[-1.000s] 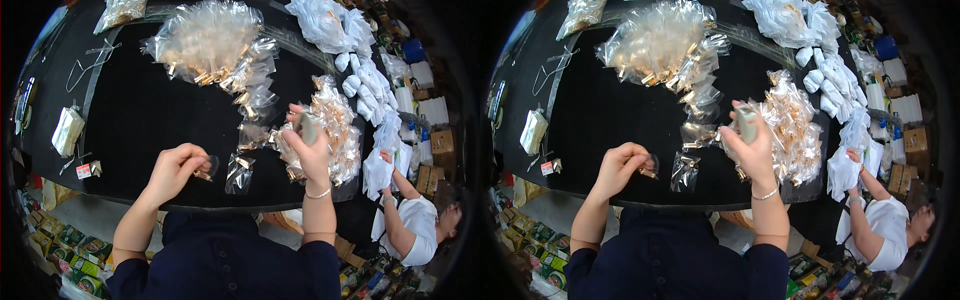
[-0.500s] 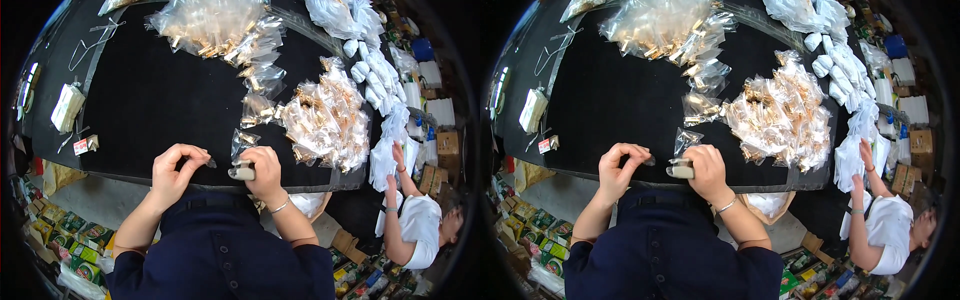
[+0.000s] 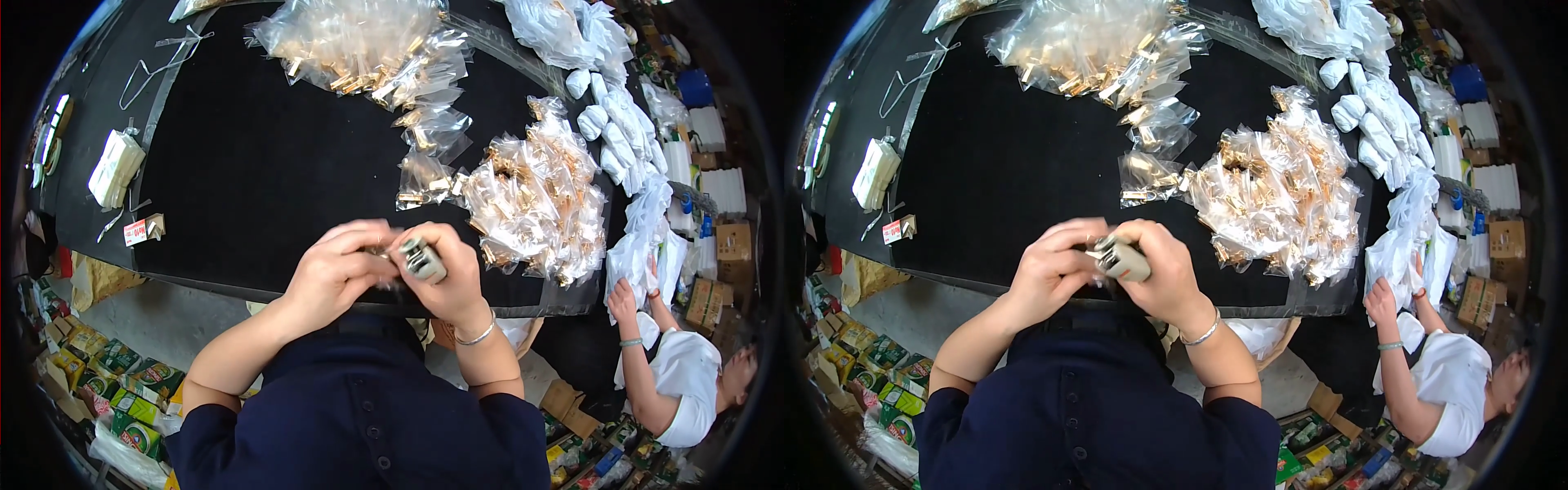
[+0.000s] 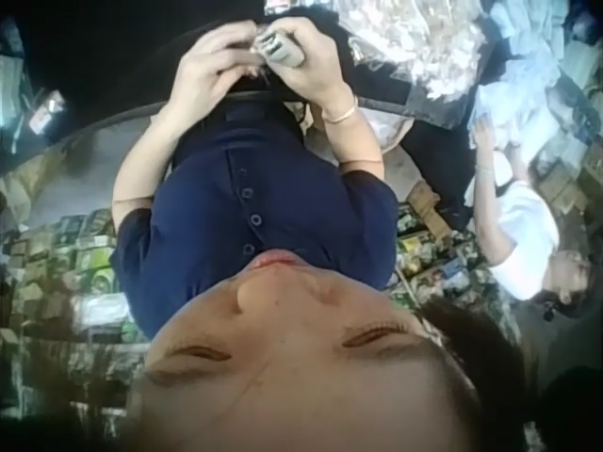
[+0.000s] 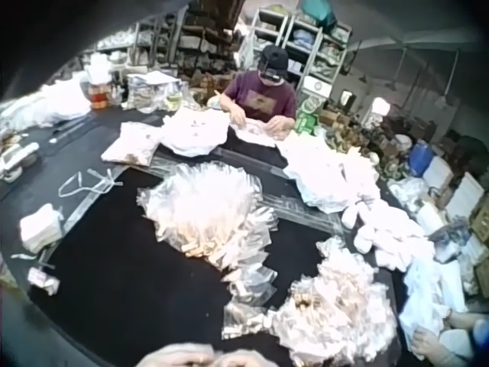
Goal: The recorder is packaging small craft or hardware items into plastic bags and sealing them using a handheld heat sealer.
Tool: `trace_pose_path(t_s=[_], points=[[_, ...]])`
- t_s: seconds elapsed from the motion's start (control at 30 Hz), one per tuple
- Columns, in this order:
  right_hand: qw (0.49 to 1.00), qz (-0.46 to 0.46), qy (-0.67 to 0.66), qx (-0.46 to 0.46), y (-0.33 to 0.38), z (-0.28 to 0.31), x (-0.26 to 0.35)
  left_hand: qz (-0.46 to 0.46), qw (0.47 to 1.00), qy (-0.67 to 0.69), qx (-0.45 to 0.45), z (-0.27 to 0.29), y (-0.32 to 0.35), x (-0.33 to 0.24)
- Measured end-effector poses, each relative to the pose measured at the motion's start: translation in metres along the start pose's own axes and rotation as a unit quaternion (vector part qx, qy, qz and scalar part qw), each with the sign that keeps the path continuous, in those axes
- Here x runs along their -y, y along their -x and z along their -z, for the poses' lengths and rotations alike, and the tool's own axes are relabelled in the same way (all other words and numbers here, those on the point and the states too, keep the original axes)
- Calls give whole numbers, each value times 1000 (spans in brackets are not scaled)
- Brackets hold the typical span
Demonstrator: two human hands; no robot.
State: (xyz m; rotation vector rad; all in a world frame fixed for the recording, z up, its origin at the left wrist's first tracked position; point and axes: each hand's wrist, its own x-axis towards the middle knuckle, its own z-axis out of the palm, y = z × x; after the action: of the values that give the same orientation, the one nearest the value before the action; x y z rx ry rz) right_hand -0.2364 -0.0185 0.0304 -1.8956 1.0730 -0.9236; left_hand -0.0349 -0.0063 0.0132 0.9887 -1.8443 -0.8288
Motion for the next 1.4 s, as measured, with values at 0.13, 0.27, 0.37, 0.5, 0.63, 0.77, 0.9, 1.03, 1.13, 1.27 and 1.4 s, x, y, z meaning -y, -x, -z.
trace_pose_path(t_s=[0.13,0.27,0.37,0.5,0.63,0.77,0.9,1.03,1.13,1.27,1.4], points=[[961,-1,108,-256,-24,-3,-27,143,984,108,5,-3,1,4],[950,-37,236,-201,-53,7,-39,258,944,203,-23,-4,4,1],[957,12,194,-214,-41,3,-35,221,952,209,-35,-4,1,3],[979,40,7,-201,-10,-12,-17,66,995,73,-20,2,-11,-2],[979,-15,-126,-159,16,-11,-2,16,999,-29,30,1,-22,5],[983,14,-22,-182,14,7,-7,103,982,138,73,-9,-12,17],[930,56,228,-284,-3,44,-18,269,919,288,18,-9,-4,23],[937,-75,227,-255,-8,57,-25,373,765,523,-47,-4,-5,24],[958,-119,67,-253,-3,50,-17,363,690,622,-74,-1,-1,21],[966,-88,-96,-224,2,41,2,339,614,706,-104,3,3,21],[950,-178,-172,-191,7,23,-11,360,545,749,-109,3,7,21]])
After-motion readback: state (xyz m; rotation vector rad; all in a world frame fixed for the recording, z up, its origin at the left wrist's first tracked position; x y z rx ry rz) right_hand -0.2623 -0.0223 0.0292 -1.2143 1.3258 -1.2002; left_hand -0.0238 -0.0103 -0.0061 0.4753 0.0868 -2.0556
